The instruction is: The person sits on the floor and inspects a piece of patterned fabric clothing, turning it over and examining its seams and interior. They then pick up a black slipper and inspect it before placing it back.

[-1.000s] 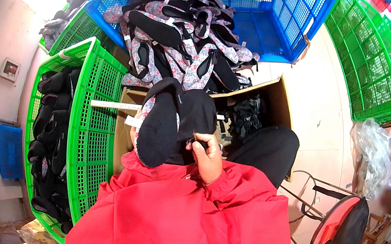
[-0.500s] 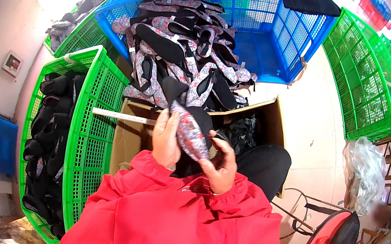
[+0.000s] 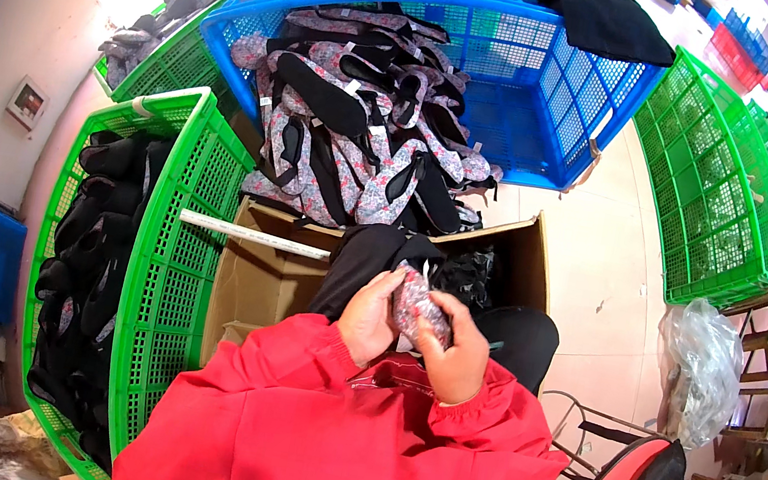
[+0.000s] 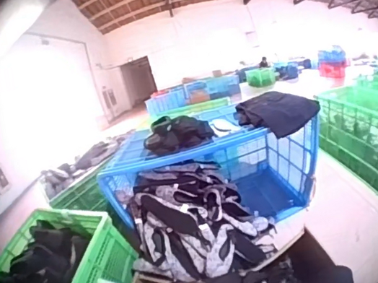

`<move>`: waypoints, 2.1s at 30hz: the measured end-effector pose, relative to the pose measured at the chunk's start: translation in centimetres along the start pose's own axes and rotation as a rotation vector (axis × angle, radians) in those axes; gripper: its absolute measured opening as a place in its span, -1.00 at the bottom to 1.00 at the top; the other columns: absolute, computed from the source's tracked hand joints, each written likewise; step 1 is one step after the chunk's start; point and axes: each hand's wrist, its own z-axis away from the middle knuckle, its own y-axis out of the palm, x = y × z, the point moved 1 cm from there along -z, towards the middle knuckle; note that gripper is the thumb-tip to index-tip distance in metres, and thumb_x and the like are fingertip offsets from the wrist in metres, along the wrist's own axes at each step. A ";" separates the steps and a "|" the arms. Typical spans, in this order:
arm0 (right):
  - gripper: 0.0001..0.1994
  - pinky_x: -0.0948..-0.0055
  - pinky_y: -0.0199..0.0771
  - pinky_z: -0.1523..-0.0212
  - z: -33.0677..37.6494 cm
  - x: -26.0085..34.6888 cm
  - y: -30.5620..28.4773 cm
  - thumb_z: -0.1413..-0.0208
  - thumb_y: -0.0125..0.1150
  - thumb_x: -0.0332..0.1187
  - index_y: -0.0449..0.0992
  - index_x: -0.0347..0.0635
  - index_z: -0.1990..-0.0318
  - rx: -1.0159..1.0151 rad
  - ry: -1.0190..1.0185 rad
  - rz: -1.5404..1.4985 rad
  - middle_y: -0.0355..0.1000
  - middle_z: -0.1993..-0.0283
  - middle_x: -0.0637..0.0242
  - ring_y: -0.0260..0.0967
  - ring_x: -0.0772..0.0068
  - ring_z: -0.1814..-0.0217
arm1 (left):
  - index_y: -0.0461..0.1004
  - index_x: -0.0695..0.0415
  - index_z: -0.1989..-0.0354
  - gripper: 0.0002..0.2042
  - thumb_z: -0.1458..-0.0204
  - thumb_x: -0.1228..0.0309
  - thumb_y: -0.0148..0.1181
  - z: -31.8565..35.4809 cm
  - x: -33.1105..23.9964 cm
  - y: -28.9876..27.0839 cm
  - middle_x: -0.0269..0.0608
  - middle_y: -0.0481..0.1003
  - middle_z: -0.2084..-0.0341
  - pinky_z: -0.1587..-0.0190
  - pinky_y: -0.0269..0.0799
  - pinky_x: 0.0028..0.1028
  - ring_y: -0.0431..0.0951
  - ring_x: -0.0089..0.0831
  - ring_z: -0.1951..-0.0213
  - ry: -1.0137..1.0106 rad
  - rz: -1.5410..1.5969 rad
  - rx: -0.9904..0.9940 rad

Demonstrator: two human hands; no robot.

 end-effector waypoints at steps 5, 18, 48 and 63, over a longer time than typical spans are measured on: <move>-0.65 0.47 0.50 0.16 0.6 0.6 2.0 0.05 0.37 -0.48 0.48 -0.25 0.06 0.093 0.045 0.039 0.55 0.18 0.16 0.55 0.36 0.20 | 0.37 0.19 0.13 -0.82 -0.23 0.35 0.11 3.6 -3.3 -1.2 -0.24 0.50 0.26 0.08 0.48 -0.37 0.53 -0.43 0.19 -0.075 -0.223 -0.040; -0.66 0.06 0.40 0.41 -4.8 -0.8 6.7 -0.06 0.24 -0.04 0.49 -0.17 0.29 0.453 -0.012 0.357 0.48 0.45 0.00 0.46 -0.13 0.38 | 0.41 0.23 0.42 -0.90 0.00 0.57 0.25 0.9 -6.5 -5.2 -0.33 0.42 0.54 0.45 0.31 -0.55 0.39 -0.64 0.49 0.616 -1.176 -0.280; -0.85 0.48 0.43 0.36 -11.7 -7.4 7.7 -0.08 0.32 -0.35 0.58 -0.26 0.36 0.557 0.595 -0.449 0.53 0.43 0.32 0.45 0.50 0.46 | 0.43 0.22 0.31 -0.73 0.11 0.50 0.44 3.1 -4.2 -4.3 -0.38 0.46 0.44 0.32 0.39 -0.60 0.42 -0.66 0.40 0.509 -1.169 -0.221; -0.81 0.51 0.35 0.40 -10.0 -8.2 9.6 -0.04 0.35 -0.32 0.51 -0.24 0.43 0.119 0.441 -0.351 0.47 0.47 0.42 0.33 0.64 0.47 | 0.40 0.23 0.45 -0.79 0.17 0.52 0.36 2.3 -5.0 -3.6 -0.35 0.35 0.64 0.51 0.28 -0.49 0.32 -0.59 0.58 0.761 -1.164 -0.286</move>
